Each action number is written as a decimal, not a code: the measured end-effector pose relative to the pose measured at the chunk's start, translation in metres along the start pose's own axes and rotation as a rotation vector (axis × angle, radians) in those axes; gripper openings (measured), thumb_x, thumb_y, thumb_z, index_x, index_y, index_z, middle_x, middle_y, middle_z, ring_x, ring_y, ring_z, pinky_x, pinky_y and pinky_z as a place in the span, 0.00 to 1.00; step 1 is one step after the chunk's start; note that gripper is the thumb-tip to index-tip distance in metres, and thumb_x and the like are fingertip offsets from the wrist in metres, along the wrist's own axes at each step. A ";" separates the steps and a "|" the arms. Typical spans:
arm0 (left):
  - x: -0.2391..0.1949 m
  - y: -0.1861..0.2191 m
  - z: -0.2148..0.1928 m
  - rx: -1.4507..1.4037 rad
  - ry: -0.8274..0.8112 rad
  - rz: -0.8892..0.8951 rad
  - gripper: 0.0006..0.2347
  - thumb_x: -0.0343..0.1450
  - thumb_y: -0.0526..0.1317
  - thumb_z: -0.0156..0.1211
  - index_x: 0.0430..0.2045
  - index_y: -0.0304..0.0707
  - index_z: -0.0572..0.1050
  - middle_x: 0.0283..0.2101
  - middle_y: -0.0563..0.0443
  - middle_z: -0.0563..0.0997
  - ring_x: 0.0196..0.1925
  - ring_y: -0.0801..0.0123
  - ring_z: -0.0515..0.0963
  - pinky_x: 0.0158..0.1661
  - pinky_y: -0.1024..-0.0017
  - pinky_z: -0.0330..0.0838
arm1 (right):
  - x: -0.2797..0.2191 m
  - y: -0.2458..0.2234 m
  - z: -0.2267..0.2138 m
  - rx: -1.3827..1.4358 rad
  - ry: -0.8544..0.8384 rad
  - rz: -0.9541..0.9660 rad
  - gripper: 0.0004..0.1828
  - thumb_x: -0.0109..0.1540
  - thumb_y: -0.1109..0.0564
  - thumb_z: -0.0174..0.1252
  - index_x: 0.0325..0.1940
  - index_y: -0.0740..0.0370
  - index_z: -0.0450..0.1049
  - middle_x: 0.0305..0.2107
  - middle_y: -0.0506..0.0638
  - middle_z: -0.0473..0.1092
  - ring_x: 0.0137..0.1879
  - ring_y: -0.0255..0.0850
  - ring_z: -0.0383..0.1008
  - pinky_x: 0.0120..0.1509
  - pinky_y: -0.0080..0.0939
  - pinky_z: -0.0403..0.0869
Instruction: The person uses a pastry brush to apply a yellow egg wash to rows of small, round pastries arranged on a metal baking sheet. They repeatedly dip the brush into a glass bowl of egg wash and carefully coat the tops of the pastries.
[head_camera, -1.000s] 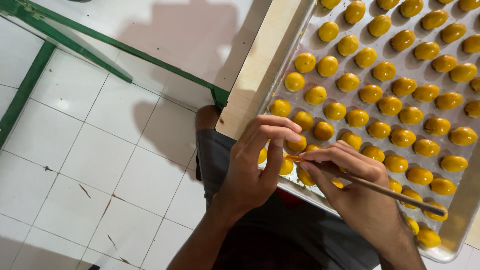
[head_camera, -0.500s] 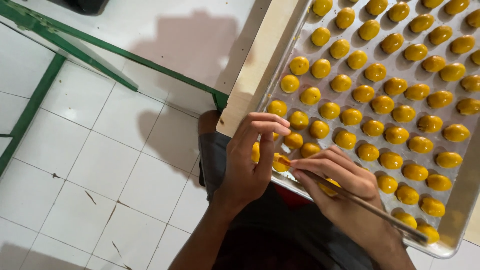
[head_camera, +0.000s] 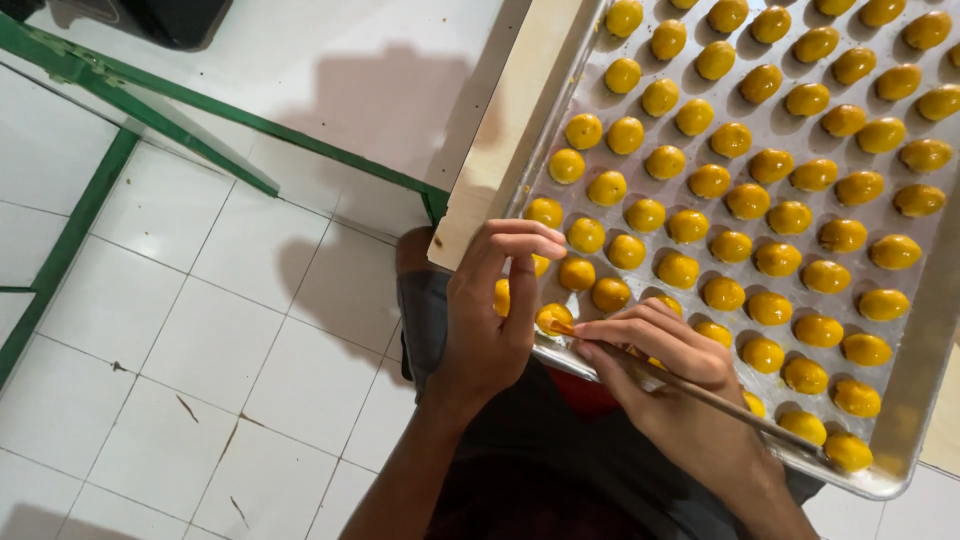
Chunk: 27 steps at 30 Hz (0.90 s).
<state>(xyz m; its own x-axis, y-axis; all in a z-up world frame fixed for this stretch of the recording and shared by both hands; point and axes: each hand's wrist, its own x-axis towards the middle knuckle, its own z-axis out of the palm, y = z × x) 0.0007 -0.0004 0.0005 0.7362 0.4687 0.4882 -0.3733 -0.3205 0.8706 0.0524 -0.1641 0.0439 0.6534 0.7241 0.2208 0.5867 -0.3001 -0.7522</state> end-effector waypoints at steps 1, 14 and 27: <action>0.001 0.000 0.000 0.003 0.001 0.000 0.07 0.78 0.28 0.41 0.38 0.37 0.71 0.44 0.45 0.77 0.50 0.59 0.79 0.56 0.66 0.75 | 0.000 -0.003 -0.002 0.002 -0.001 -0.002 0.04 0.61 0.63 0.64 0.40 0.61 0.81 0.34 0.47 0.79 0.37 0.36 0.77 0.50 0.34 0.74; 0.000 0.000 -0.002 -0.006 -0.010 -0.010 0.09 0.77 0.27 0.41 0.39 0.38 0.71 0.44 0.46 0.78 0.50 0.61 0.79 0.56 0.66 0.75 | -0.014 0.006 -0.003 0.049 -0.024 -0.012 0.06 0.60 0.63 0.63 0.41 0.60 0.82 0.34 0.48 0.77 0.38 0.34 0.76 0.46 0.30 0.75; -0.003 0.011 -0.020 0.061 -0.001 0.004 0.09 0.77 0.26 0.42 0.38 0.35 0.72 0.44 0.43 0.78 0.49 0.60 0.80 0.55 0.67 0.76 | -0.017 0.010 -0.010 0.007 0.017 -0.008 0.05 0.59 0.63 0.65 0.39 0.61 0.82 0.31 0.47 0.78 0.37 0.36 0.75 0.46 0.32 0.76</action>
<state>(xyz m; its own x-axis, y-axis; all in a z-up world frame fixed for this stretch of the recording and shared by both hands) -0.0171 0.0111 0.0098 0.7352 0.4671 0.4913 -0.3411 -0.3714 0.8635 0.0516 -0.1860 0.0390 0.6567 0.7158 0.2375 0.5886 -0.2896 -0.7548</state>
